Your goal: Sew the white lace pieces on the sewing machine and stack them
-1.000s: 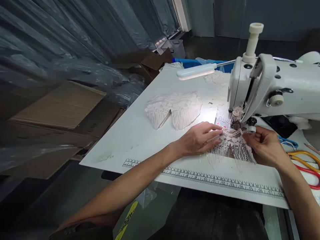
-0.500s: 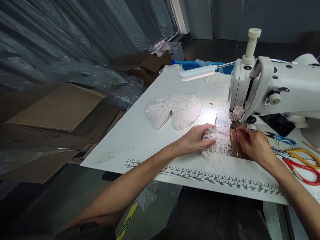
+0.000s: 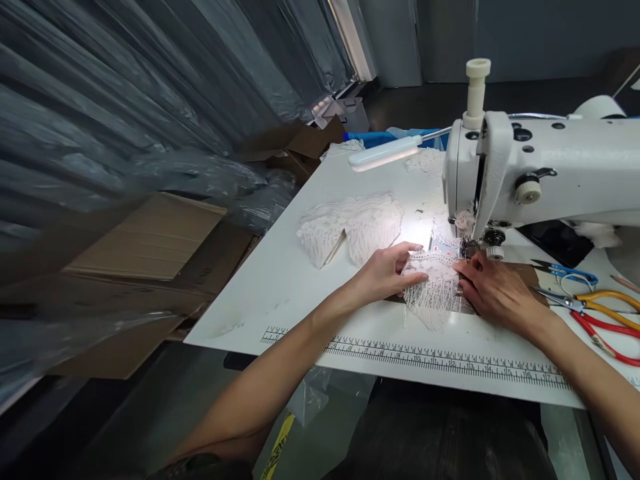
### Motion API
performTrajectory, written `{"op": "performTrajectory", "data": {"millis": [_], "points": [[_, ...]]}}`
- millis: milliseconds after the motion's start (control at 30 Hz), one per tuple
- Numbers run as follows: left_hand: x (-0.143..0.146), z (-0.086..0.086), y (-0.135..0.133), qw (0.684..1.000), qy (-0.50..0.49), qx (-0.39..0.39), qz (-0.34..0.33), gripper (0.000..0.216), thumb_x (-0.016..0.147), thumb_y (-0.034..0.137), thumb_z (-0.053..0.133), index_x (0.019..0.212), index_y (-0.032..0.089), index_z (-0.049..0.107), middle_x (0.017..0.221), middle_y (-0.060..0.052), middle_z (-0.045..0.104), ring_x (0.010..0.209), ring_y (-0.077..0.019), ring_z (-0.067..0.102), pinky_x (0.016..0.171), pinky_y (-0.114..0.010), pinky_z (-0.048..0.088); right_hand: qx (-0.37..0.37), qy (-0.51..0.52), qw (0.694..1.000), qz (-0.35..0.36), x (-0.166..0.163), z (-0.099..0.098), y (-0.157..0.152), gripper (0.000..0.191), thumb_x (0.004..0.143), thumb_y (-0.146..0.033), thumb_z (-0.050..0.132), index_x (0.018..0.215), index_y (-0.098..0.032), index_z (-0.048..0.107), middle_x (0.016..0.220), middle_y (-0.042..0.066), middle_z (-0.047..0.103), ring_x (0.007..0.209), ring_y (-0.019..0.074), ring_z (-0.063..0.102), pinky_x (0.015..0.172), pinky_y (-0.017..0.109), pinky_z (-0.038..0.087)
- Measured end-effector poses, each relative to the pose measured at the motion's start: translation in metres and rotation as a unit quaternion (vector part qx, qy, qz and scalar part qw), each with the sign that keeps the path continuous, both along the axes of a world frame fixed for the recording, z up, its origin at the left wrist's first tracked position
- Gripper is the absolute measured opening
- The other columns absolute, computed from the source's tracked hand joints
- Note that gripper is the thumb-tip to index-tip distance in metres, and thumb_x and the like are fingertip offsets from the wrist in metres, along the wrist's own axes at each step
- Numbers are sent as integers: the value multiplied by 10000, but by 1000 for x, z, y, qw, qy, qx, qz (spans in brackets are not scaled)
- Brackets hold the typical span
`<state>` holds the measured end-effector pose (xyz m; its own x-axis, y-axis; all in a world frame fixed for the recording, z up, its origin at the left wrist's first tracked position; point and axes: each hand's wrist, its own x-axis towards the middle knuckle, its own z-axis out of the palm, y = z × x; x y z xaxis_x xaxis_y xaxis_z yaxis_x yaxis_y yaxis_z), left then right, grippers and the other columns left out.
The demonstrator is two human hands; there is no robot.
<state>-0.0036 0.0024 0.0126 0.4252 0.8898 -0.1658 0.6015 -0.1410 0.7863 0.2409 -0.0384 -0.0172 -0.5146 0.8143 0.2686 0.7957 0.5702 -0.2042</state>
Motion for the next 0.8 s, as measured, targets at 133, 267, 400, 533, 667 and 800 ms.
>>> {"op": "performTrajectory", "data": {"millis": [133, 267, 400, 533, 667, 800], "points": [[0, 0, 1, 1000, -6, -27, -4, 496, 793, 269, 728, 1240, 97, 597, 597, 89, 373, 531, -96, 395, 498, -233, 264, -89, 118, 987, -69, 7, 4, 2, 442, 979, -427, 408, 1245, -178, 658, 794, 67, 663, 582, 161, 573, 528, 273, 469], [0, 2, 0, 1000, 0, -16, -7, 482, 782, 244, 712, 1230, 102, 605, 596, 86, 383, 534, -96, 393, 493, -230, 266, -101, 159, 977, -100, 9, 5, -1, 440, 964, -434, 425, 1194, -172, 693, 680, 33, 631, 533, 149, 539, 534, 271, 463], [3, 4, -2, 999, -17, -44, -11, 395, 788, 206, 663, 1170, 118, 616, 657, 41, 525, 574, -116, 493, 493, -228, 330, -48, 125, 990, -40, 9, -3, -3, 421, 1000, -383, 381, 1230, -208, 687, 905, 90, 671, 727, 178, 622, 627, 287, 499], [2, 4, -2, 999, -5, -40, -7, 432, 786, 198, 670, 1204, 114, 595, 629, 54, 503, 557, -115, 477, 481, -228, 317, -7, 78, 997, -7, 9, -10, -5, 412, 1017, -352, 359, 1249, -250, 684, 992, 107, 633, 795, 189, 625, 670, 309, 523], [-2, -2, 1, 999, -18, -32, -14, 541, 810, 253, 712, 1298, 98, 538, 584, 88, 390, 517, -101, 399, 465, -230, 279, 9, 45, 999, -3, 6, -12, -5, 397, 1020, -345, 364, 1234, -271, 691, 978, 101, 614, 807, 197, 606, 677, 319, 524], [-5, -7, 4, 999, -30, -32, -18, 590, 815, 299, 740, 1329, 109, 522, 591, 96, 331, 512, -94, 356, 464, -234, 256, 7, 49, 999, -6, 5, -9, -7, 397, 1015, -335, 368, 1225, -257, 696, 970, 105, 604, 832, 210, 595, 703, 341, 537]]}}
